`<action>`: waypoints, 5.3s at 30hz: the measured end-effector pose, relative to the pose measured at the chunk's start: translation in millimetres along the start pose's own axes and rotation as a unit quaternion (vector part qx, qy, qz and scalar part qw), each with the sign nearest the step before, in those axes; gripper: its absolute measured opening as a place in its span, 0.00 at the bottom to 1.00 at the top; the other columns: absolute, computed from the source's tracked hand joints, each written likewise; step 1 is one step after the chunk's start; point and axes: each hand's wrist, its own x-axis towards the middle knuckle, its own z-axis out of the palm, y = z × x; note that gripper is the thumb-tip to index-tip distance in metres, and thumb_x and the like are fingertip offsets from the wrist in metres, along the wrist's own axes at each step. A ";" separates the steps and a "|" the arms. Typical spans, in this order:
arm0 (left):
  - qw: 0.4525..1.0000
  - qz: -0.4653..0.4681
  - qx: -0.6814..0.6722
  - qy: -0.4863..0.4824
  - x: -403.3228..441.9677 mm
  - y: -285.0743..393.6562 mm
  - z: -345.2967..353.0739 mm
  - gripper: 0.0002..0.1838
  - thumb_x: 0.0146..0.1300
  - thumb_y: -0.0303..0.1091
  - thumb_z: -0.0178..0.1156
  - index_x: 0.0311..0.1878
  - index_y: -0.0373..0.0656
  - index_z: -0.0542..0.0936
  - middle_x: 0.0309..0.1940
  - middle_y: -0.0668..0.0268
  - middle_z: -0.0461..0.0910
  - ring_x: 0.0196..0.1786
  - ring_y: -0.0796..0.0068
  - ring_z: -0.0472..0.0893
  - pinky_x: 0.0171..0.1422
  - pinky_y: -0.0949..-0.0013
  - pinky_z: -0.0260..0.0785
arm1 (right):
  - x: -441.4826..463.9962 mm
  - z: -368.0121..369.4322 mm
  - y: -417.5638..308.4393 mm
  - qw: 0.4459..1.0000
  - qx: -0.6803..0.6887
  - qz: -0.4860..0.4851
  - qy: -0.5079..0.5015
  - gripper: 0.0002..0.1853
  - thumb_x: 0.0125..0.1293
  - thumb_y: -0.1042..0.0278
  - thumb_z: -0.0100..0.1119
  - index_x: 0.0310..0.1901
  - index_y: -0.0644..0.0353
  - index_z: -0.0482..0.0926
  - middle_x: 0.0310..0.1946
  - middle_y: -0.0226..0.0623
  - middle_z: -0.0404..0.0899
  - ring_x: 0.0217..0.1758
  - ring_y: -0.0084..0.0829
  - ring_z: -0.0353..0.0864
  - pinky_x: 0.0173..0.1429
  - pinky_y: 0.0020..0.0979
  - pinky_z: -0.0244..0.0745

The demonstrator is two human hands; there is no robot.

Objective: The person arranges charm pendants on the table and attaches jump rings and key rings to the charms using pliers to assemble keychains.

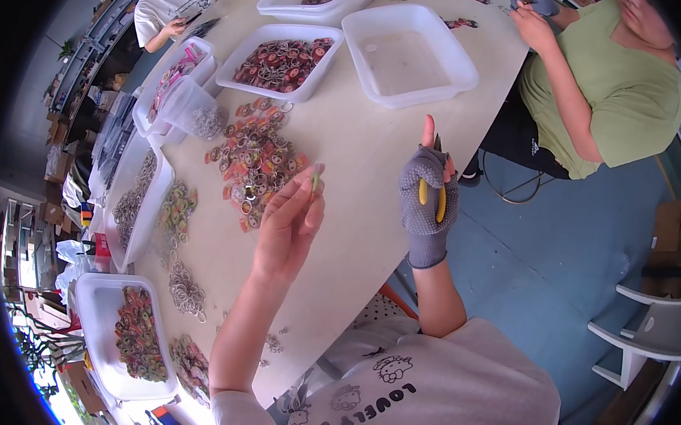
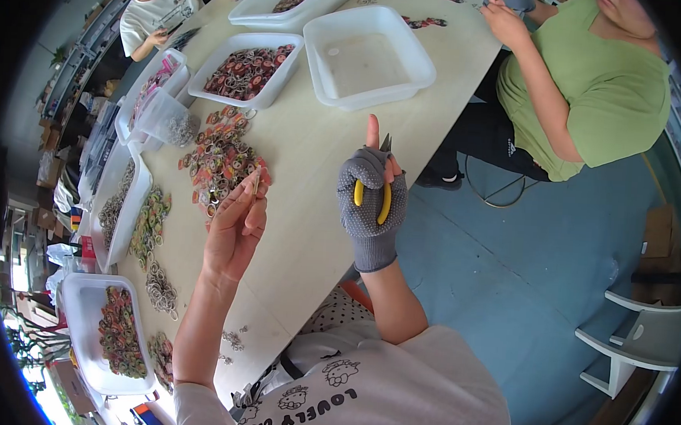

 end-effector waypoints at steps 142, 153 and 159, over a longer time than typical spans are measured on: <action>0.825 0.347 0.392 0.212 -286.2 19.4 -198.9 0.09 0.56 0.24 0.69 0.39 0.36 0.81 0.31 0.63 0.80 0.36 0.73 0.83 0.38 0.69 0.74 | -83.7 -174.2 265.4 0.154 -0.809 0.550 -0.139 0.09 0.62 0.73 0.64 0.40 0.63 0.73 0.30 0.30 0.77 0.35 0.16 0.75 0.42 0.23 0.72; 0.808 0.334 0.364 0.322 -283.4 19.6 -206.4 0.06 0.56 0.23 0.68 0.38 0.36 0.82 0.34 0.64 0.82 0.36 0.74 0.83 0.39 0.70 0.76 | -22.8 -237.5 269.7 -0.007 -0.842 0.254 -0.476 0.10 0.61 0.69 0.65 0.40 0.63 0.77 0.31 0.39 0.77 0.31 0.36 0.77 0.38 0.31 0.72; 0.777 0.346 0.385 0.358 -285.6 22.0 -210.1 0.07 0.56 0.22 0.67 0.38 0.36 0.82 0.36 0.64 0.83 0.39 0.73 0.83 0.44 0.70 0.76 | -7.2 -258.5 264.7 0.016 -0.851 0.236 -0.469 0.12 0.62 0.63 0.64 0.39 0.63 0.78 0.30 0.37 0.79 0.31 0.34 0.77 0.38 0.30 0.71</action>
